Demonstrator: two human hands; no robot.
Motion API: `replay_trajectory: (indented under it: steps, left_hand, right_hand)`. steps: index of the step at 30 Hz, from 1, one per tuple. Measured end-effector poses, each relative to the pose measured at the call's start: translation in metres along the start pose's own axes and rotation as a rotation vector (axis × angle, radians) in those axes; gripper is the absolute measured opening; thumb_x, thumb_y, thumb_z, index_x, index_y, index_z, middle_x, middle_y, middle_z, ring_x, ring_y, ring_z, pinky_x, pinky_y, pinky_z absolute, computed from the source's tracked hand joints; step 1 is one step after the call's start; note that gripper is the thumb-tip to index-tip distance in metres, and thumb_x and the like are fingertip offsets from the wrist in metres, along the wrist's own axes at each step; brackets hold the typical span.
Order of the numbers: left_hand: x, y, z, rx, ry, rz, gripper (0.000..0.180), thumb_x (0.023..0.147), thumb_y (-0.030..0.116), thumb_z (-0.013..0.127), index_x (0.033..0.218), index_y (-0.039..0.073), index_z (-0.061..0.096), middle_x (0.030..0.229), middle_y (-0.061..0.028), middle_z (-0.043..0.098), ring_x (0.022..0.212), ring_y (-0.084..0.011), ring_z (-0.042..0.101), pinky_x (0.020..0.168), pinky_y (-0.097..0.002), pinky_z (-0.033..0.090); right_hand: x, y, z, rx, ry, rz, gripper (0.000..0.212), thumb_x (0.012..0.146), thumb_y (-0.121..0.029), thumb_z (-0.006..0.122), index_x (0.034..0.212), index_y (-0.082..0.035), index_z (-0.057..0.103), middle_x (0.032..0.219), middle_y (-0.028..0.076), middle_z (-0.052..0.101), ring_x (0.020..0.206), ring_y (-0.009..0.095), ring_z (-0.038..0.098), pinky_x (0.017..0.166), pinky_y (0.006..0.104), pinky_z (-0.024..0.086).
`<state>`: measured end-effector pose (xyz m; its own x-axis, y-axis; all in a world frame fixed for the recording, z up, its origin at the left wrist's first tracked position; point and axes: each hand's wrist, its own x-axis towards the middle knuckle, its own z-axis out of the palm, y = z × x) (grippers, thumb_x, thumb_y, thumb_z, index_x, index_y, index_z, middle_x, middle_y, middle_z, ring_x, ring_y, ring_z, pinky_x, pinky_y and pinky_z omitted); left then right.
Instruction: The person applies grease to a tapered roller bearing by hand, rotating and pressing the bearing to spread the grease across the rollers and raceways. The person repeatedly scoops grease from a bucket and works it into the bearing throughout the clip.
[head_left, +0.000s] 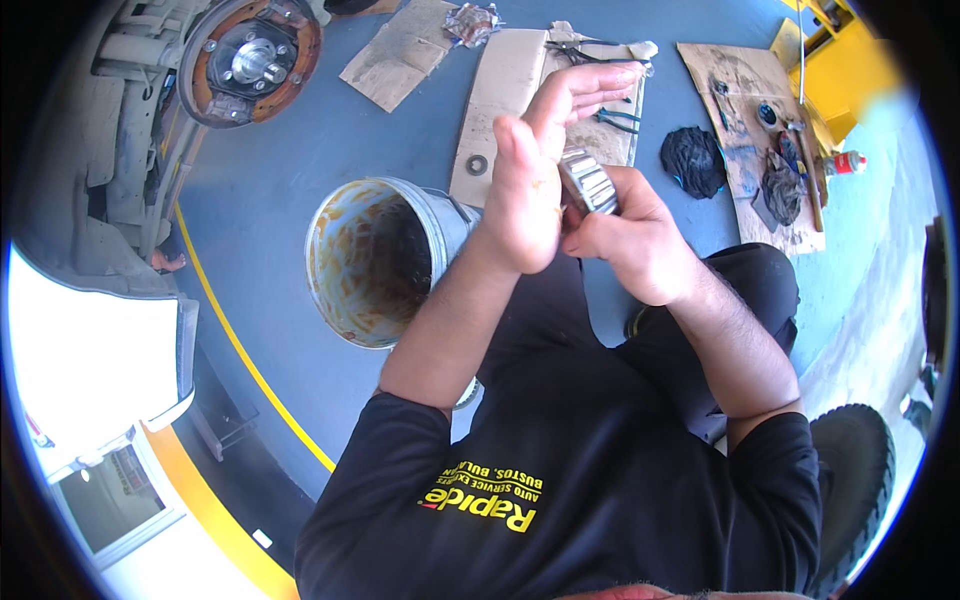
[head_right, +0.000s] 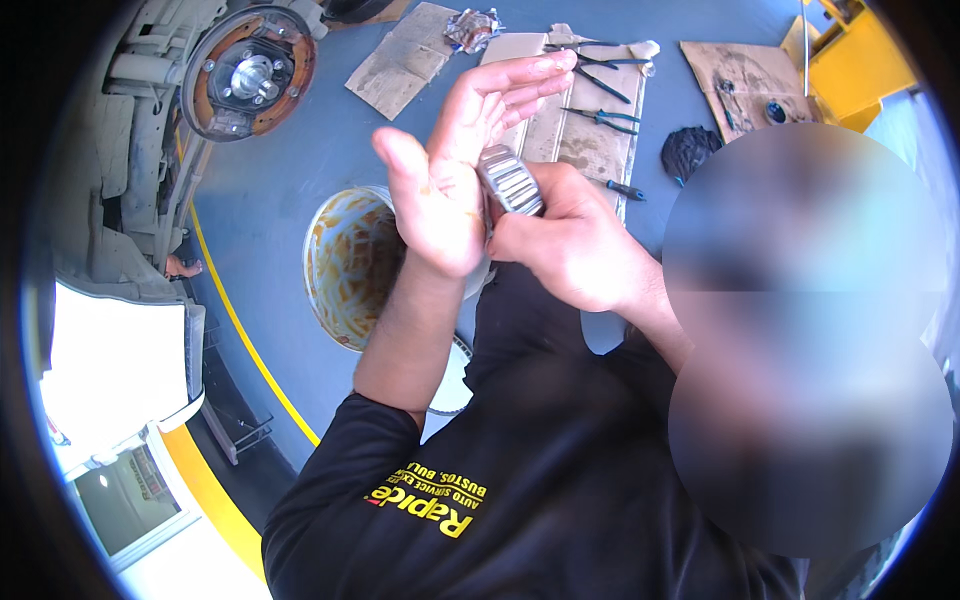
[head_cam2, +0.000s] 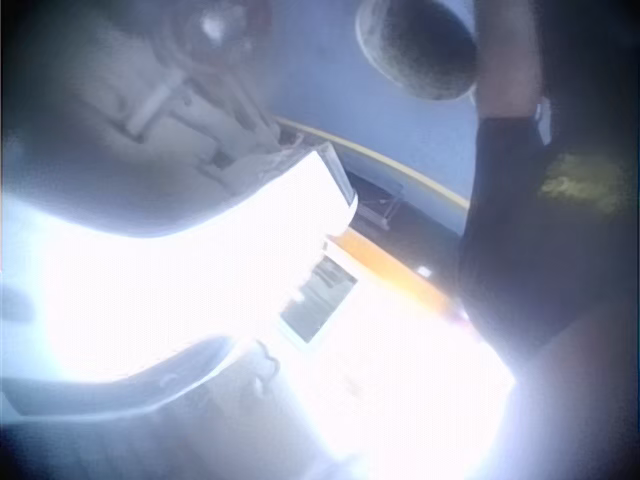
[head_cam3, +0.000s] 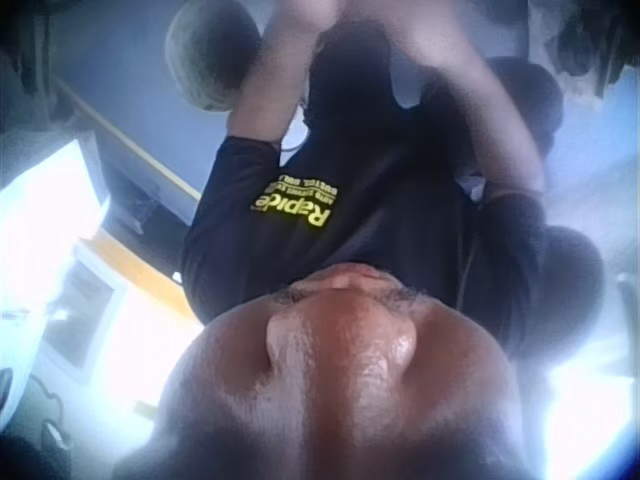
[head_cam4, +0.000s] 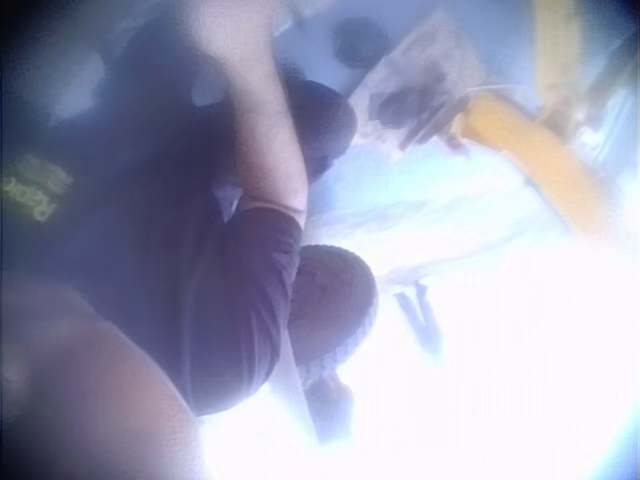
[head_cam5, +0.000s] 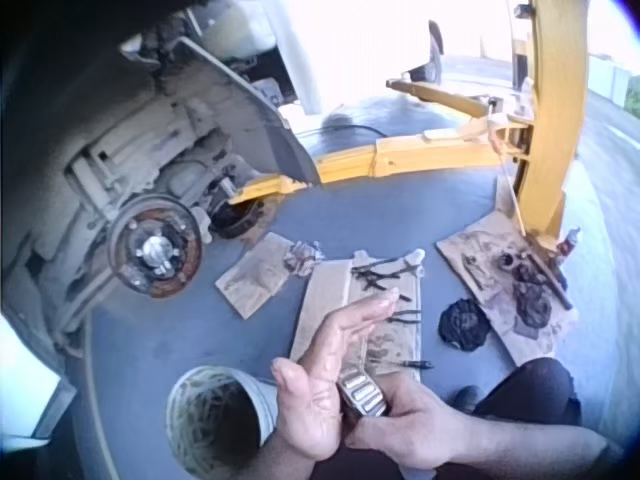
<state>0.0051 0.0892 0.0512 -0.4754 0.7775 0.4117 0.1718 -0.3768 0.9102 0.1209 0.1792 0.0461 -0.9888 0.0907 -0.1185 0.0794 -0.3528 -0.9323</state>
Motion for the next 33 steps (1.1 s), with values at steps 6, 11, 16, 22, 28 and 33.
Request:
replay_trajectory:
  steps: [6,11,16,22,28,33]
  left_hand:
    - [0.002,-0.013,-0.024,-0.189,-0.181,-0.251,0.107,0.101,0.078,0.003,0.129,-0.005,0.064,0.140,-0.0255,0.063,0.136,-0.0325,0.057,0.116,-0.0453,0.040]
    - [-0.001,-0.023,-0.017,-0.452,-0.057,-0.124,0.116,0.098,0.082,-0.001,0.128,-0.009,0.065,0.135,-0.0279,0.066,0.131,-0.0366,0.061,0.116,-0.0462,0.040]
    - [-0.005,-0.017,-0.027,-0.131,-0.166,-0.270,0.088,0.109,0.063,0.018,0.131,-0.010,0.062,0.146,-0.0301,0.058,0.140,-0.0367,0.055,0.122,-0.0461,0.036]
    - [-0.022,-0.039,-0.018,-0.194,0.047,-0.384,0.083,0.110,0.060,0.017,0.137,-0.009,0.056,0.145,-0.0300,0.058,0.141,-0.0378,0.052,0.123,-0.0501,0.032]
    - [0.004,-0.035,-0.006,-0.295,-0.125,-0.430,0.084,0.110,0.061,0.014,0.147,-0.008,0.045,0.151,-0.0314,0.052,0.144,-0.0413,0.048,0.124,-0.0520,0.031]
    - [0.003,-0.046,0.005,-0.321,-0.175,-0.257,0.084,0.110,0.060,0.013,0.148,-0.008,0.044,0.152,-0.0305,0.051,0.145,-0.0406,0.047,0.125,-0.0529,0.029]
  right_hand:
    - [0.000,-0.018,-0.014,-0.241,-0.275,0.100,0.011,0.081,-0.008,0.063,0.084,0.002,0.063,0.068,0.004,0.062,0.068,0.010,0.060,0.063,0.0330,0.049]
    - [0.007,-0.008,-0.010,-0.234,0.119,0.056,0.030,0.082,-0.019,0.070,0.095,0.008,0.069,0.076,0.013,0.068,0.077,0.022,0.070,0.073,0.0355,0.057]
    - [0.001,-0.023,0.001,-0.710,-0.074,0.058,0.042,0.082,-0.028,0.070,0.095,0.012,0.068,0.086,0.029,0.071,0.087,0.042,0.073,0.079,0.0491,0.058]
    - [0.015,0.006,-0.018,-0.480,0.224,-0.328,0.036,0.078,-0.025,0.072,0.091,0.008,0.069,0.083,0.030,0.071,0.083,0.042,0.073,0.074,0.0482,0.058]
    - [-0.003,-0.001,-0.020,-0.604,0.032,-0.153,0.026,0.072,-0.019,0.069,0.081,0.006,0.069,0.075,0.024,0.069,0.074,0.040,0.070,0.070,0.0500,0.055]
    - [-0.004,0.019,-0.020,-0.530,0.328,-0.197,0.027,0.073,-0.017,0.069,0.087,0.006,0.066,0.078,0.018,0.070,0.069,0.034,0.068,0.067,0.0464,0.053]
